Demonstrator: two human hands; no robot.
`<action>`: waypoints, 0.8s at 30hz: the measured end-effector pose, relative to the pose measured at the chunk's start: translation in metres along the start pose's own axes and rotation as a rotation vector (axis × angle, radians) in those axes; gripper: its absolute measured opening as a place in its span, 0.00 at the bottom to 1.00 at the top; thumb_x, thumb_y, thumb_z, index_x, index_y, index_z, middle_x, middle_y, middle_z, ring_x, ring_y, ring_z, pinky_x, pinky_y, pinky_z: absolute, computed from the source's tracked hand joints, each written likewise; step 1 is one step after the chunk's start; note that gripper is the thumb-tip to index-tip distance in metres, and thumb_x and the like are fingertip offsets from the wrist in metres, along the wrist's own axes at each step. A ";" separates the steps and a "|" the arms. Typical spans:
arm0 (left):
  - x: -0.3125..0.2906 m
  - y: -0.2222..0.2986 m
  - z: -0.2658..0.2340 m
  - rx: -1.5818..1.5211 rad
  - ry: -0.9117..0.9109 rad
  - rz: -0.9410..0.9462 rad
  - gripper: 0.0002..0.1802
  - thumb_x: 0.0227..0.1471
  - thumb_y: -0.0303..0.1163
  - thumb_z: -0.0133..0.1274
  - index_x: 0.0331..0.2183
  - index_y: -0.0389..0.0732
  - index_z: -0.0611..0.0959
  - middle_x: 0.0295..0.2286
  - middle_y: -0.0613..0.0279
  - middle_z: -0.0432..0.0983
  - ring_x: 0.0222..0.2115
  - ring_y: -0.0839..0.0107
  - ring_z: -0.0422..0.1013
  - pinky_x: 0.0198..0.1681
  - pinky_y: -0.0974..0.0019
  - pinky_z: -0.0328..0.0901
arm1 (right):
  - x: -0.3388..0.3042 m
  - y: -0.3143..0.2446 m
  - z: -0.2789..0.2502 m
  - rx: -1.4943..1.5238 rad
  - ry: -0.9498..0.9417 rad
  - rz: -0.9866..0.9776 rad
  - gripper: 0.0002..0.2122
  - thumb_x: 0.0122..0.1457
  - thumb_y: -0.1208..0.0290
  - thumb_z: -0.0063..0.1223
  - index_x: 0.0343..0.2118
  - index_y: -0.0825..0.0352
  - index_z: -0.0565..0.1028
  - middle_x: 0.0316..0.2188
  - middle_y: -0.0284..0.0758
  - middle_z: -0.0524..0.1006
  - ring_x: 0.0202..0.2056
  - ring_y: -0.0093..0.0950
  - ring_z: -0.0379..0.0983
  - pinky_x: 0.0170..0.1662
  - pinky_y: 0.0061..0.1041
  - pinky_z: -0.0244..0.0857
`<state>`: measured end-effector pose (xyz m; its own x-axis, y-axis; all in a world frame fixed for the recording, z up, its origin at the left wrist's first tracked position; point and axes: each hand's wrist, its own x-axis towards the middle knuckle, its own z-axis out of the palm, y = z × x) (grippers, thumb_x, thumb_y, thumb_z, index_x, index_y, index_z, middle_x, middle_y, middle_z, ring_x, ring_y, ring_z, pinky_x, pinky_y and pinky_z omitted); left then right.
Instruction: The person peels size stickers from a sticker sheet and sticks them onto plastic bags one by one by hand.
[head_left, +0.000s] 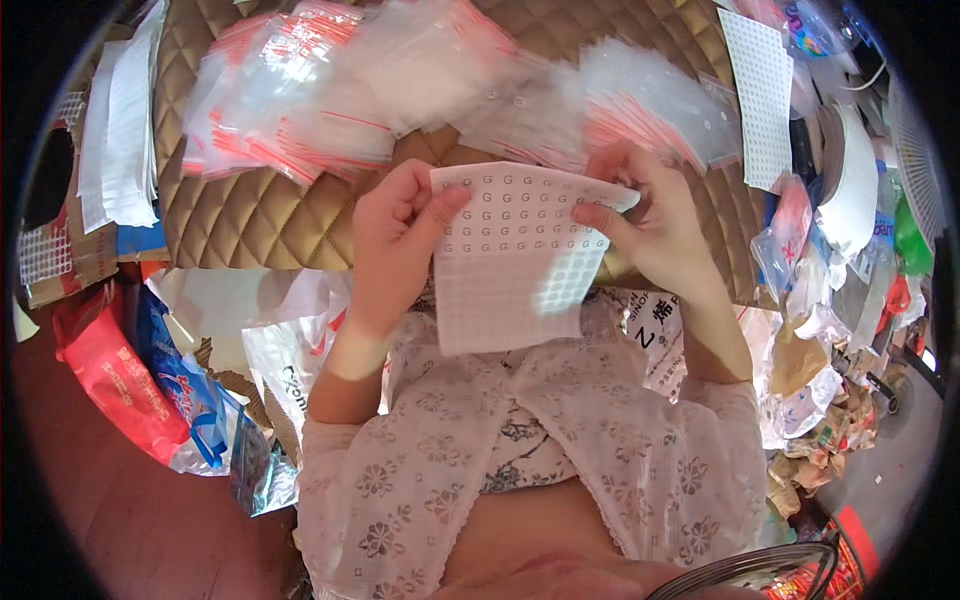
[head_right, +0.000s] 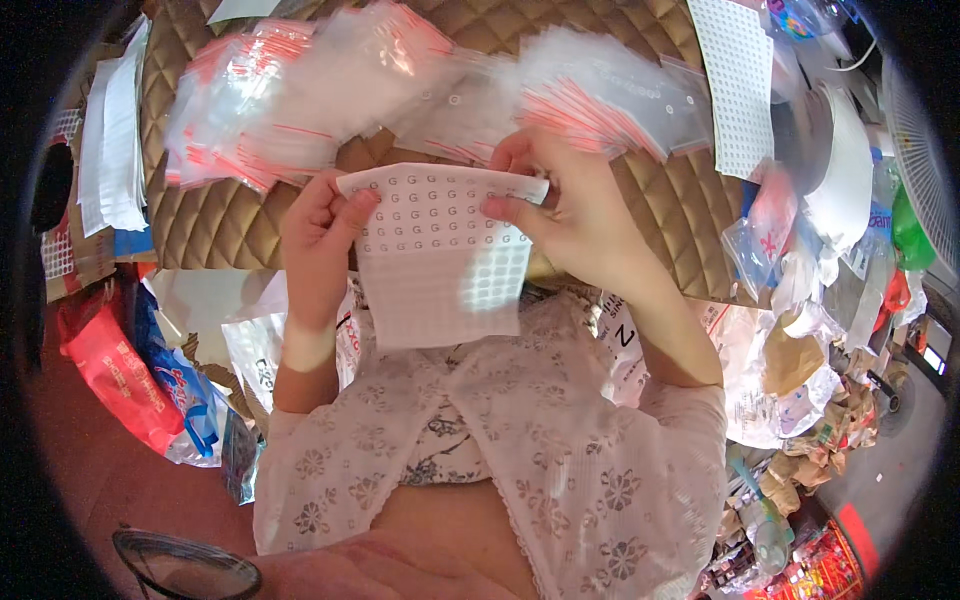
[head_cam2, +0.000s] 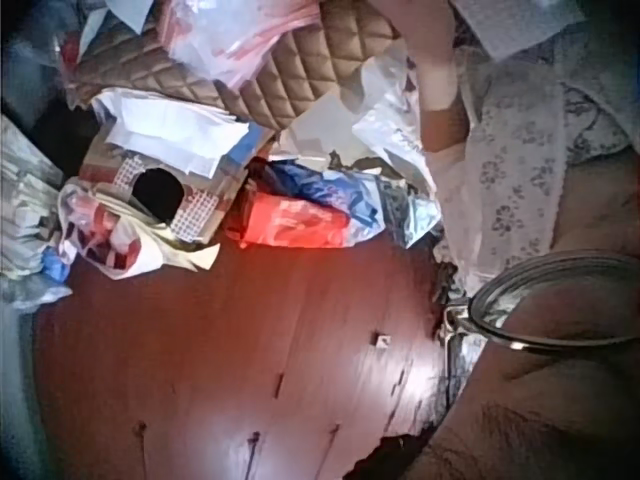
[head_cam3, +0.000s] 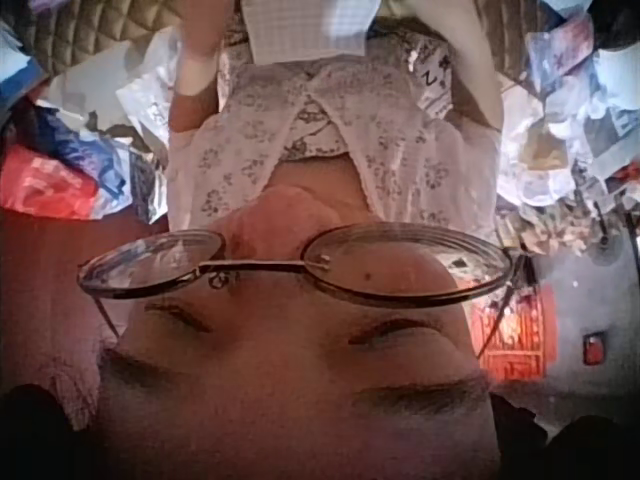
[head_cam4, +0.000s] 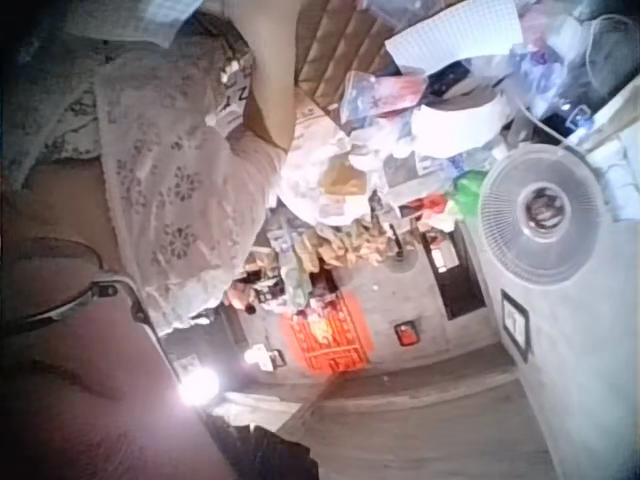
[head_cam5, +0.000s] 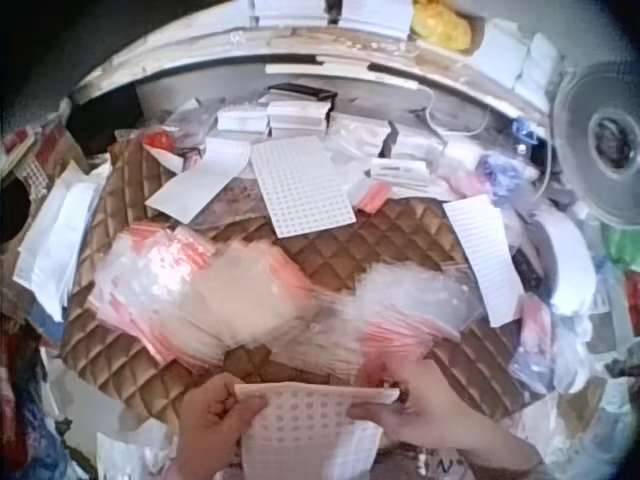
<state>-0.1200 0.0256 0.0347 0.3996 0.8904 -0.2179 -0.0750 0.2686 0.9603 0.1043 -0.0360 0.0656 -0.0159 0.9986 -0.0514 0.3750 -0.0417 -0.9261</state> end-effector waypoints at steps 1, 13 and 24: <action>-0.001 -0.001 -0.003 0.115 -0.049 0.017 0.07 0.55 0.28 0.51 0.28 0.35 0.75 0.22 0.72 0.70 0.23 0.88 0.62 0.25 0.81 0.58 | -0.004 -0.001 -0.001 0.043 0.008 0.092 0.11 0.50 0.80 0.58 0.36 0.71 0.70 0.30 0.29 0.71 0.33 0.15 0.67 0.34 0.14 0.62; -0.005 0.020 0.024 0.281 -0.139 0.117 0.06 0.47 0.27 0.58 0.25 0.34 0.79 0.19 0.71 0.72 0.20 0.86 0.65 0.22 0.80 0.58 | -0.030 -0.001 -0.012 -0.011 0.056 -0.085 0.04 0.53 0.78 0.55 0.30 0.73 0.74 0.23 0.31 0.74 0.27 0.16 0.68 0.30 0.17 0.62; -0.002 0.027 0.042 0.268 -0.114 0.173 0.04 0.43 0.24 0.59 0.24 0.34 0.80 0.18 0.71 0.74 0.20 0.85 0.67 0.25 0.78 0.63 | -0.028 -0.002 -0.021 -0.116 -0.050 -0.076 0.05 0.53 0.76 0.57 0.30 0.73 0.75 0.21 0.33 0.74 0.25 0.17 0.68 0.28 0.19 0.62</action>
<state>-0.0841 0.0157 0.0686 0.5026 0.8635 -0.0414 0.0862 -0.0023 0.9963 0.1238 -0.0628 0.0770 -0.0932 0.9956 -0.0036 0.4759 0.0413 -0.8785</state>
